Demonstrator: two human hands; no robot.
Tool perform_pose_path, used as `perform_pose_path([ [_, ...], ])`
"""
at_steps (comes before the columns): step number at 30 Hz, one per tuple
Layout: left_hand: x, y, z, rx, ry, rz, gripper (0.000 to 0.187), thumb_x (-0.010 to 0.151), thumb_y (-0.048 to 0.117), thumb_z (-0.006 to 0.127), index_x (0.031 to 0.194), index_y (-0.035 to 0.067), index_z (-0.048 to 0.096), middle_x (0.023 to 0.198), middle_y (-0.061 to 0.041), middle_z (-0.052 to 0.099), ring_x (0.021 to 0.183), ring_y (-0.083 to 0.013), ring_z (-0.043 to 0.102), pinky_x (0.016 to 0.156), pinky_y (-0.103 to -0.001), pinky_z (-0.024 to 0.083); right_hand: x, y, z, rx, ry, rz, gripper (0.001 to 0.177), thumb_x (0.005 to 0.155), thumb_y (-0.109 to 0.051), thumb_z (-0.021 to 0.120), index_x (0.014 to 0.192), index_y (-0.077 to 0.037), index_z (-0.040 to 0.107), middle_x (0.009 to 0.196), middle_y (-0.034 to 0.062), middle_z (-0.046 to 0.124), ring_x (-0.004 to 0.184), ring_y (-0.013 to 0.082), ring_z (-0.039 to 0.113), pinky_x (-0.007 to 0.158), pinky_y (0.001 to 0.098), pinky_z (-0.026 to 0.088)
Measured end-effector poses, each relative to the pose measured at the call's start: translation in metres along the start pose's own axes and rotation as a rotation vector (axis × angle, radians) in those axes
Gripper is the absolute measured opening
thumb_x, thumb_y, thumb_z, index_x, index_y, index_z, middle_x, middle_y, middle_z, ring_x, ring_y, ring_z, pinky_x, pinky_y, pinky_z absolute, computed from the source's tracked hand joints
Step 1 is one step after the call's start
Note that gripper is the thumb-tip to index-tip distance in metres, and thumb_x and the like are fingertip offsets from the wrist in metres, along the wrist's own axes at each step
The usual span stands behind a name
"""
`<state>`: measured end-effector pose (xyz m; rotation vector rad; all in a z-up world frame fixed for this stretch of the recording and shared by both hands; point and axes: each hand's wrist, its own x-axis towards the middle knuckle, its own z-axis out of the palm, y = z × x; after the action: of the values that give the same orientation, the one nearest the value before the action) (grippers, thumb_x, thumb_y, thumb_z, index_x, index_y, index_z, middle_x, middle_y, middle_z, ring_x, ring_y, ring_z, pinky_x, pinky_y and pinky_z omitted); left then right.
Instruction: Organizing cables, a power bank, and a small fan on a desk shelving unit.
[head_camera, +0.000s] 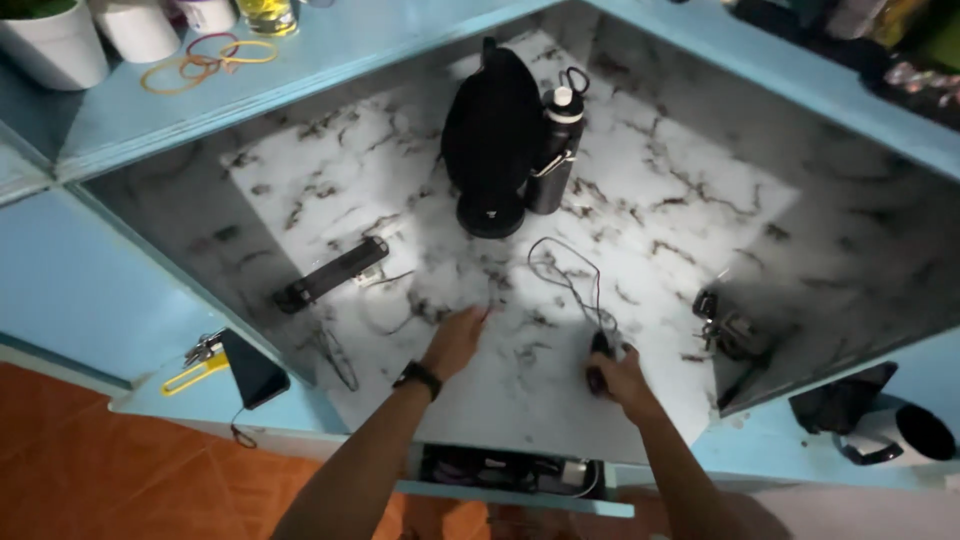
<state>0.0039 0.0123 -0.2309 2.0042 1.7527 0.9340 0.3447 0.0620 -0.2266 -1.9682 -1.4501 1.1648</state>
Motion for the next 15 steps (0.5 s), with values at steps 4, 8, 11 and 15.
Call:
perform_pose_path([
  [4,0.027,0.081,-0.066,-0.368,0.059,0.046,0.022,0.107,0.017,0.049,0.112,-0.002,0.057,0.097,-0.016,0.067,0.088,-0.0318,0.066,0.079,-0.042,0.055,-0.022,-0.042,0.012,0.541,-0.282,-0.060,0.093,0.077,-0.021,0.074,0.156,-0.017,0.025,0.108,0.0117,0.062,0.093,0.0242,0.063,0.077,0.0431,0.053],
  [8,0.037,0.138,-0.126,-0.591,0.035,-0.017,0.036,0.105,0.028,0.052,0.129,0.005,0.065,0.097,-0.006,0.077,0.080,-0.0157,0.071,0.067,-0.031,0.056,-0.044,-0.089,0.013,0.572,-0.337,-0.444,0.100,0.076,-0.003,0.075,0.162,-0.019,0.026,0.105,0.0100,0.059,0.092,0.0219,0.062,0.080,0.0372,0.053],
  [11,0.044,0.130,-0.125,-0.721,0.069,0.020,0.035,0.105,0.027,0.058,0.127,0.001,0.068,0.092,-0.008,0.076,0.082,-0.0115,0.072,0.066,-0.028,0.055,-0.065,-0.128,0.012,0.547,-0.361,-0.687,0.107,0.074,0.004,0.079,0.164,-0.018,0.024,0.109,0.0084,0.057,0.095,0.0200,0.060,0.084,0.0346,0.051],
  [15,0.059,0.116,-0.113,-0.782,0.229,0.234,0.033,0.111,0.028,0.062,0.122,-0.002,0.069,0.105,-0.005,0.073,0.092,-0.0101,0.066,0.078,-0.029,0.055,-0.087,-0.170,0.007,0.557,-0.419,-0.787,0.114,0.071,0.007,0.080,0.164,-0.018,0.019,0.118,0.0052,0.057,0.101,0.0170,0.058,0.087,0.0327,0.050],
])
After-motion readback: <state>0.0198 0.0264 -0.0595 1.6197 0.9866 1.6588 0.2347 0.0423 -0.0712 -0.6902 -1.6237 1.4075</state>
